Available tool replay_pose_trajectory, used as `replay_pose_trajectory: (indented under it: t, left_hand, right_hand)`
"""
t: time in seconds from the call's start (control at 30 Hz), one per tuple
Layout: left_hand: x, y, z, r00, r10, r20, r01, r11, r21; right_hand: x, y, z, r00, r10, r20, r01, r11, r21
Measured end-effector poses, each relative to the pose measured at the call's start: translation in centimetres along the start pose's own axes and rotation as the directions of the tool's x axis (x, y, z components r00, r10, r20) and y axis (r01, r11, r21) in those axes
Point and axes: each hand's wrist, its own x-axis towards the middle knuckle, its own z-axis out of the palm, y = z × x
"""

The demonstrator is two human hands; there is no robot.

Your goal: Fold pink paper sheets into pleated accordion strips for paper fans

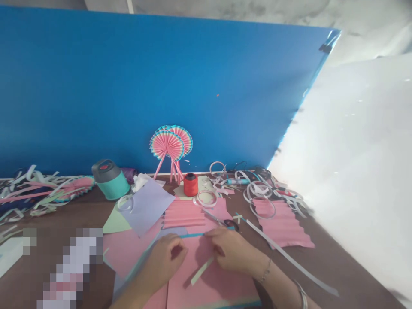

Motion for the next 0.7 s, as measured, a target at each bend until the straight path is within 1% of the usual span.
replay_pose_trajectory:
  t: [0.07, 0.1, 0.17, 0.27, 0.33, 0.37, 0.4, 0.47, 0.6, 0.7]
  left_hand:
    - [0.0, -0.2, 0.1, 1.000, 0.006, -0.008, -0.006, 1.000, -0.013]
    - [0.0, -0.3, 0.1, 1.000, 0.006, -0.013, -0.006, 1.000, -0.027]
    - [0.0, -0.5, 0.1, 1.000, -0.007, -0.017, 0.006, 0.999, -0.051]
    - [-0.1, -0.5, -0.1, 0.999, -0.046, 0.002, 0.046, 0.997, -0.068]
    - [-0.2, -0.4, -0.3, 0.998, -0.058, 0.019, 0.059, 0.996, -0.073]
    - [-0.2, -0.3, -0.3, 0.998, -0.062, 0.020, 0.063, 0.995, -0.078]
    - [-0.3, -0.2, -0.4, 0.998, -0.061, 0.015, 0.062, 0.995, -0.084]
    - [-0.3, -0.1, -0.4, 0.999, -0.049, -0.016, 0.047, 0.993, -0.108]
    - [-0.2, -0.1, -0.2, 0.993, -0.005, -0.115, -0.017, 0.982, -0.190]
    - [-0.2, -0.1, -0.1, 0.987, 0.013, -0.159, -0.049, 0.974, -0.219]
  right_hand:
    - [-0.1, 0.1, -0.1, 1.000, -0.005, 0.013, 0.005, 1.000, 0.022]
    - [0.0, 0.3, -0.2, 1.000, -0.003, 0.012, 0.002, 0.997, 0.077]
    - [0.1, 0.7, -0.6, 0.999, 0.038, -0.004, -0.035, 0.964, 0.264]
    - [0.6, 1.5, -1.1, 0.987, 0.159, -0.010, -0.127, 0.826, 0.550]
    - [0.8, 1.9, -1.4, 0.975, 0.223, -0.008, -0.166, 0.748, 0.643]
    - [0.9, 2.0, -1.4, 0.968, 0.249, -0.018, -0.175, 0.726, 0.665]
    - [1.0, 2.1, -1.4, 0.961, 0.273, -0.036, -0.178, 0.715, 0.676]
    - [1.1, 2.2, -1.2, 0.952, 0.300, -0.066, -0.182, 0.724, 0.665]
    - [1.3, 1.9, -0.2, 0.944, 0.312, -0.111, -0.206, 0.816, 0.540]
    - [1.4, 1.3, 0.5, 0.937, 0.306, -0.167, -0.215, 0.884, 0.414]
